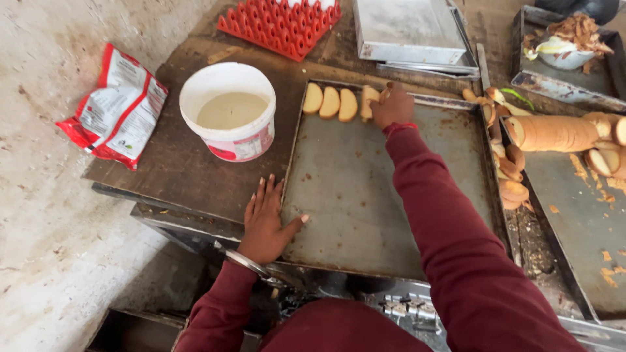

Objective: The person arranges slices of bread on a large metal tray by hand, picking them up from another tray and placing them in neat rows.

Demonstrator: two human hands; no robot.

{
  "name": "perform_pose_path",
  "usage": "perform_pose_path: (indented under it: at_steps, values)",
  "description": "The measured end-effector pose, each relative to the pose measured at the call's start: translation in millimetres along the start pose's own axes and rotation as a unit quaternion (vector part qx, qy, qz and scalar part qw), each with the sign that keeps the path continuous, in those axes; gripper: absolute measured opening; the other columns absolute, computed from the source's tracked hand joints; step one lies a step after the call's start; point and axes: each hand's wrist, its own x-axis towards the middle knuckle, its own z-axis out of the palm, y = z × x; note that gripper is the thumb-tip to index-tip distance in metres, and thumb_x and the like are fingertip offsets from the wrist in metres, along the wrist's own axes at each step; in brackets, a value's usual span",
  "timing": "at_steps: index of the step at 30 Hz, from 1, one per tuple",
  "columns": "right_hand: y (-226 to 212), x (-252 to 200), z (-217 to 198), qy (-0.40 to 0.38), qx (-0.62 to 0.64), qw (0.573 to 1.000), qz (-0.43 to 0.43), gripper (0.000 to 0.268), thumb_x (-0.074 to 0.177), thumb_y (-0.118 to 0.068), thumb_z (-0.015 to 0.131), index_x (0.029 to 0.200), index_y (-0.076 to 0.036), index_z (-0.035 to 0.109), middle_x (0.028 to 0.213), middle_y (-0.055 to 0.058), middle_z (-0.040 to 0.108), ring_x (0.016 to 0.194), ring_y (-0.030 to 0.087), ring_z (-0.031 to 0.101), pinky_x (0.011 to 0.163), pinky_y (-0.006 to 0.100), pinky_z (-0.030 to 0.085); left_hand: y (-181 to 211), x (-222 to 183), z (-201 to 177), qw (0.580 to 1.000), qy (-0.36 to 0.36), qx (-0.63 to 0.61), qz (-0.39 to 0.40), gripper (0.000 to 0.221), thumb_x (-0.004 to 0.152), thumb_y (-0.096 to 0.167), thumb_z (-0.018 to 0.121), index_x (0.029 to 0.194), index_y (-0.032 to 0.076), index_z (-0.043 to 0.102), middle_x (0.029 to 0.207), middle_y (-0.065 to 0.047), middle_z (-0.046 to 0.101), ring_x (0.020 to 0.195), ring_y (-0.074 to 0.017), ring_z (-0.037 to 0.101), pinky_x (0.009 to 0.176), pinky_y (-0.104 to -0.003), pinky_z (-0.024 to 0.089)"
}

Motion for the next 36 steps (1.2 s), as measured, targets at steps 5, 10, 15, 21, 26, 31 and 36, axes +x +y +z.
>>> perform_pose_path:
  at_steps: [5, 10, 15, 21, 26, 31, 36]
  values:
    - [6.3, -8.8, -19.5, -0.02, 0.032, 0.997, 0.07, 0.052, 0.078, -0.04, 0.085, 0.11, -0.003, 0.069, 0.103, 0.022, 0.073, 0.101, 0.042, 0.07, 0.089, 0.046, 0.055, -0.3, -1.7, 0.1, 1.0, 0.008, -0.007, 0.005, 0.095, 0.09, 0.055, 0.064, 0.158, 0.002, 0.026, 0.17, -0.021, 0.015, 0.159, -0.0355, 0.005, 0.122, -0.052, 0.004]
    - [26.8, 1.0, -7.1, 0.012, 0.046, 0.999, 0.014, 0.061, 0.083, -0.043, 0.086, 0.12, 0.0, 0.064, 0.105, 0.024, 0.072, 0.101, 0.043, 0.068, 0.089, 0.046, 0.055, 1.0, -0.2, -0.1, 1.0, 0.009, -0.002, 0.01, 0.095, 0.09, 0.055, 0.064, 0.158, 0.001, 0.026, 0.169, -0.021, 0.014, 0.158, -0.0352, 0.005, 0.122, -0.052, 0.004]
    - [81.9, 7.7, 16.3, -0.04, 0.067, 0.997, -0.003, 0.06, 0.094, -0.036, 0.081, 0.128, 0.006, 0.057, 0.114, 0.029, 0.069, 0.106, 0.044, 0.067, 0.091, 0.048, 0.053, 1.2, 0.4, -1.1, 1.0, -0.001, -0.004, 0.003, 0.093, 0.09, 0.055, 0.064, 0.157, 0.002, 0.028, 0.17, -0.02, 0.015, 0.159, -0.0352, 0.004, 0.122, -0.052, 0.004]
    - [101.5, -4.3, 1.4, -0.095, 0.218, 0.963, 0.125, 0.042, 0.087, -0.021, 0.067, 0.125, -0.005, 0.068, 0.116, 0.018, 0.074, 0.106, 0.033, 0.072, 0.09, 0.041, 0.058, -1.5, -1.5, 1.4, 1.0, 0.01, -0.017, 0.007, 0.092, 0.09, 0.053, 0.065, 0.157, 0.002, 0.03, 0.169, -0.021, 0.017, 0.158, -0.0361, 0.005, 0.121, -0.054, 0.004]
    - [89.7, -17.2, 10.9, -0.07, 0.08, 0.994, -0.03, 0.036, 0.094, -0.017, 0.068, 0.13, -0.011, 0.072, 0.121, 0.018, 0.073, 0.111, 0.036, 0.068, 0.095, 0.041, 0.052, -7.5, -0.4, 5.6, 0.998, 0.039, -0.005, 0.042, 0.09, 0.09, 0.051, 0.067, 0.156, 0.0, 0.032, 0.167, -0.024, 0.022, 0.158, -0.0383, 0.012, 0.122, -0.055, 0.008]
    - [92.0, -34.0, -51.9, -0.178, 0.428, 0.87, 0.168, 0.051, 0.1, -0.022, 0.06, 0.148, -0.009, 0.051, 0.151, 0.015, 0.052, 0.138, 0.029, 0.047, 0.113, 0.04, 0.037, -7.4, -4.5, 6.0, 0.994, 0.072, 0.039, 0.078, 0.091, 0.091, 0.047, 0.069, 0.157, -0.002, 0.03, 0.164, -0.029, 0.03, 0.155, -0.0434, 0.022, 0.122, -0.056, 0.017]
    - [36.3, -77.1, -157.0, -0.399, 0.207, 0.893, 0.026, 0.062, 0.102, -0.031, 0.055, 0.157, -0.011, 0.034, 0.164, 0.013, 0.039, 0.15, 0.027, 0.035, 0.12, 0.039, 0.028, 3.8, 26.6, -3.6, 0.993, 0.048, -0.045, 0.098, 0.099, 0.087, 0.044, 0.074, 0.158, -0.004, 0.026, 0.161, -0.034, 0.03, 0.15, -0.0485, 0.028, 0.119, -0.051, 0.029]
